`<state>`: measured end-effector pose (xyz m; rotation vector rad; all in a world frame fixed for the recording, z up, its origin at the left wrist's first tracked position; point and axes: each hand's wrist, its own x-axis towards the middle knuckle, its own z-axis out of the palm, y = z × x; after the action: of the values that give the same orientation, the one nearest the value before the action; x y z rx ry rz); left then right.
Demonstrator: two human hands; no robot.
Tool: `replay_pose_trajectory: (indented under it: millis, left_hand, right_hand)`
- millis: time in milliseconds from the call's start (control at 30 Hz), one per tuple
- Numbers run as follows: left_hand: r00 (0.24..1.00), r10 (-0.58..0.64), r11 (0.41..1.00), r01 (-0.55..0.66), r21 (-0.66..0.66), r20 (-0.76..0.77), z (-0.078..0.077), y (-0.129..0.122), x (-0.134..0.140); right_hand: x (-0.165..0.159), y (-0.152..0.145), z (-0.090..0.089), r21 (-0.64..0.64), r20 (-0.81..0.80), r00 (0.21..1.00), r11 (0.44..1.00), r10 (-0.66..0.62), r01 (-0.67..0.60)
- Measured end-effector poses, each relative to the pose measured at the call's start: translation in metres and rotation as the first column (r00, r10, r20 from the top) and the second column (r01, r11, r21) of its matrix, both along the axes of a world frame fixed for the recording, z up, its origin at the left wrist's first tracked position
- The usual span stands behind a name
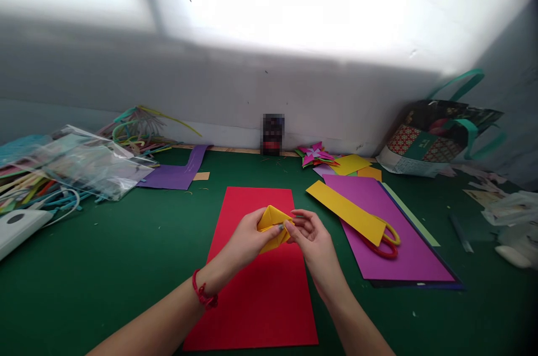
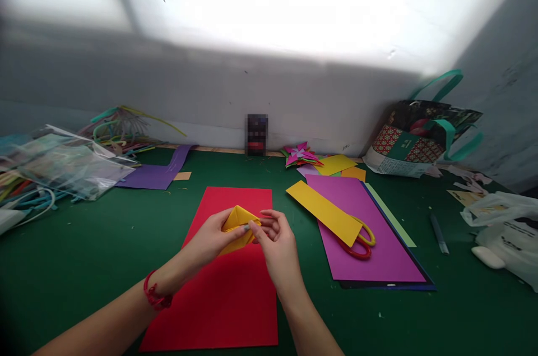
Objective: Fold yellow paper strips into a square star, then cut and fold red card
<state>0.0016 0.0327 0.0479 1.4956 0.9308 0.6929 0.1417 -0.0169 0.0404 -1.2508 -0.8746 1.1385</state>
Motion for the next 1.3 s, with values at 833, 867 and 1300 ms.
replay_pose_trajectory:
  millis: [833, 867, 1300]
  left_hand:
    - [0.994, -0.001, 0.991, 0.015, 0.134, -0.11, -0.005, -0.006, 0.002]
    - [0.994, -0.004, 0.99, 0.02, 0.142, -0.109, -0.004, -0.008, 0.002]
    - [0.996, 0.013, 0.988, 0.0, 0.155, -0.085, 0.0, -0.012, 0.004]
  right_hand:
    - [0.005, -0.002, 0.008, -0.144, -0.156, 0.986, 0.985, 0.067, -0.089]
    - [0.005, -0.002, 0.006, -0.146, -0.148, 0.987, 0.985, 0.068, -0.089]
    - [0.004, 0.0, -0.002, -0.054, -0.038, 0.994, 0.993, 0.1, -0.102]
